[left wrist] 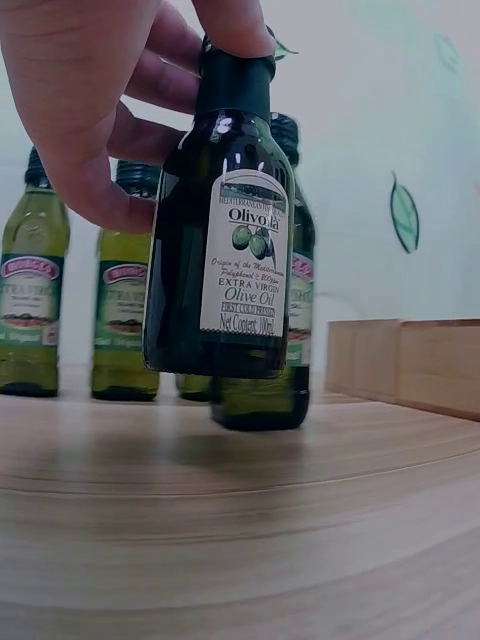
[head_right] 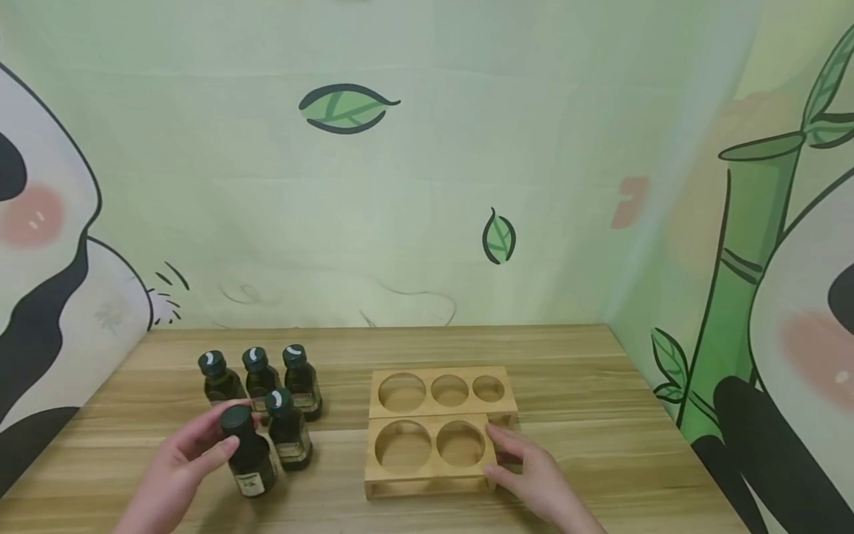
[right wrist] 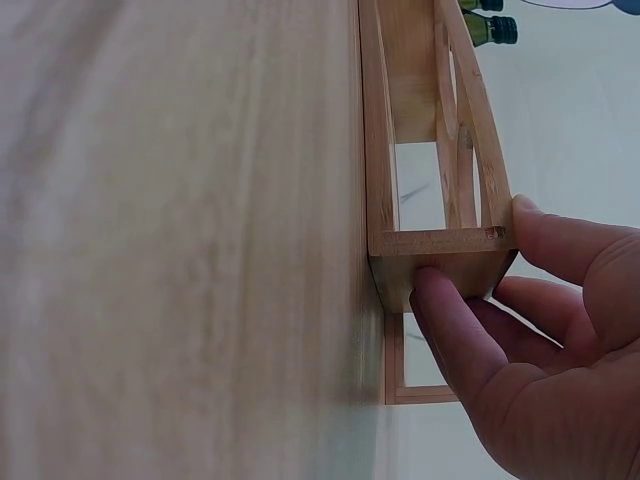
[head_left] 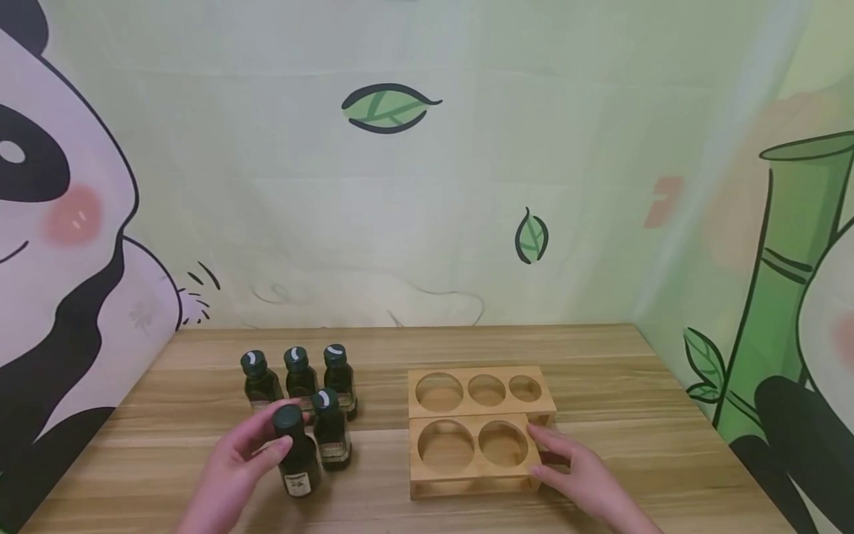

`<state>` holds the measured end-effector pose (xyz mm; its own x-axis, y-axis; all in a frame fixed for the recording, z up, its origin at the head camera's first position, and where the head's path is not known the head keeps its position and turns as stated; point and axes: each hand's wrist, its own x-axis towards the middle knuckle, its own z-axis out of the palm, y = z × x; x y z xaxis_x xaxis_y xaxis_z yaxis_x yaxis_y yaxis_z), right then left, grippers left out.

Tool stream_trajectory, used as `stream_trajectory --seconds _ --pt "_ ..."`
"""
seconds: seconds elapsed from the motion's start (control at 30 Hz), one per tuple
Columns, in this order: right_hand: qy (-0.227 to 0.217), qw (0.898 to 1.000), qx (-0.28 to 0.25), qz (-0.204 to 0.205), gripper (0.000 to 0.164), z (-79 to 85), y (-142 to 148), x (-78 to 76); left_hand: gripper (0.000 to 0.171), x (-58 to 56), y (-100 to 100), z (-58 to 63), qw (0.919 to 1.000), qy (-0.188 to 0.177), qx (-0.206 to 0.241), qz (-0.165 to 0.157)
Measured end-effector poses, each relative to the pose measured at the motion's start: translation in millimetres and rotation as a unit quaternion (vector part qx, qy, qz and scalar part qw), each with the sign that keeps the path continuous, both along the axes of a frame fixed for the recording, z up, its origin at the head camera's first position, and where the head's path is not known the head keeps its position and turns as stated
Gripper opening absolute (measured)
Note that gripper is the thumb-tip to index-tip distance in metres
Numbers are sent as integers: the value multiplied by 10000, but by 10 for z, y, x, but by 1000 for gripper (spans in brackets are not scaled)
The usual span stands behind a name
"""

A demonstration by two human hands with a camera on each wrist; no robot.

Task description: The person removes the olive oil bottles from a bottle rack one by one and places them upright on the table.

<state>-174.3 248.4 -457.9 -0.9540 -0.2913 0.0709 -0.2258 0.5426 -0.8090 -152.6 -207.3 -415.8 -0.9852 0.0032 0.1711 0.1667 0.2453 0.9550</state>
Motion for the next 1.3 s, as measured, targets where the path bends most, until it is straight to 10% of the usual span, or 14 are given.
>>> stream_trajectory --seconds 1.3 --pt "66 10000 -15 59 61 18 -3 10 46 -277 -257 -202 9995 198 -220 -98"
